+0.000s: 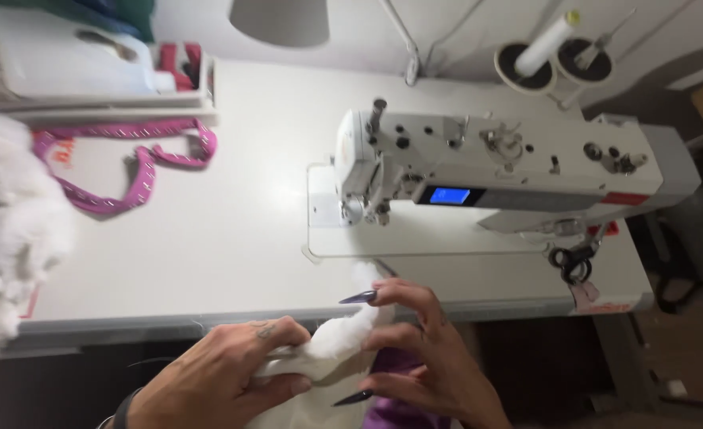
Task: Threading an industrial sewing machine and sewing pieces of white faux fur together.
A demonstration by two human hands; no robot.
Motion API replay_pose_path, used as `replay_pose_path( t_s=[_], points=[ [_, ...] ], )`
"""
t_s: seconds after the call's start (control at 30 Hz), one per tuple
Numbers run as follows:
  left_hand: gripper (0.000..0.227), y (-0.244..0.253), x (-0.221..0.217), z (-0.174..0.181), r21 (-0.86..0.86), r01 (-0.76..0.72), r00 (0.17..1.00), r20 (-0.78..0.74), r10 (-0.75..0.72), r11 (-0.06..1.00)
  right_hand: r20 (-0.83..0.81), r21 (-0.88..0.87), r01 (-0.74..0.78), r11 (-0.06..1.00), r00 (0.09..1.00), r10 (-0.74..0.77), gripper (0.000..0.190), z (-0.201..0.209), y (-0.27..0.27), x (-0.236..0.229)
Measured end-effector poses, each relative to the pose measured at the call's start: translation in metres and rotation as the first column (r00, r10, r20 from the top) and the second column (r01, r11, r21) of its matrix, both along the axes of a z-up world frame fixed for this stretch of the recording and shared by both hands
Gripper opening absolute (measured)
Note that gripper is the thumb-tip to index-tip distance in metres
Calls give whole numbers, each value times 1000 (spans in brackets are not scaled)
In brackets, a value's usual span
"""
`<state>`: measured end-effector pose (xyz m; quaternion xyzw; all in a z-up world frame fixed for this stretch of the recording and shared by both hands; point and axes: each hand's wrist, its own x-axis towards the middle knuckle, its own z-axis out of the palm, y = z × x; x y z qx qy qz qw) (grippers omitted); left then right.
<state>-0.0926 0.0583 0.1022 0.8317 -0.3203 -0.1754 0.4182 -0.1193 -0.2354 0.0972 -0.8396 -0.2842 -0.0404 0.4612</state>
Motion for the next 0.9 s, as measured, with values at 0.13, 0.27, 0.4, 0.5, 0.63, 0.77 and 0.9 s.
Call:
replay_pose_path(
  t_s=[0.13, 0.27, 0.4, 0.5, 0.63, 0.77, 0.9],
  points=[
    [32, -1, -15, -11, -52, -45, 995, -87, 40, 998, -103, 167, -21, 986, 994, 39, 27, -12, 0, -3],
    [32, -6, -14, -9, -125, -11, 995, -102, -2, 992, -85, -28, -75, 997, 994, 72, 54, -43, 5, -3],
    [28, -7, -10, -23, -16, 70, 996, -48, -70, 997, -206, 66, -146, 987, 966, 156, 19, -45, 5, -5],
    [35, -9, -6, -34, 115, 50, 998, 23, -53, 992, -177, 29, -107, 994, 978, 111, 26, -62, -19, -8],
    [40, -12, -11, -39, 229, 40, 994, 94, -63, 973, 153, -175, -11, 984, 988, 38, 22, -60, -33, -21],
    [34, -20, -20, -39, 84, 27, 991, 130, -38, 996, 278, -209, 51, 977, 961, 9, 15, -53, -31, -25],
    [10, -24, -29, -44, -55, -100, 891, 439, 114, 993, 382, -267, 83, 960, 924, 26, 19, -68, -51, -28]
  ],
)
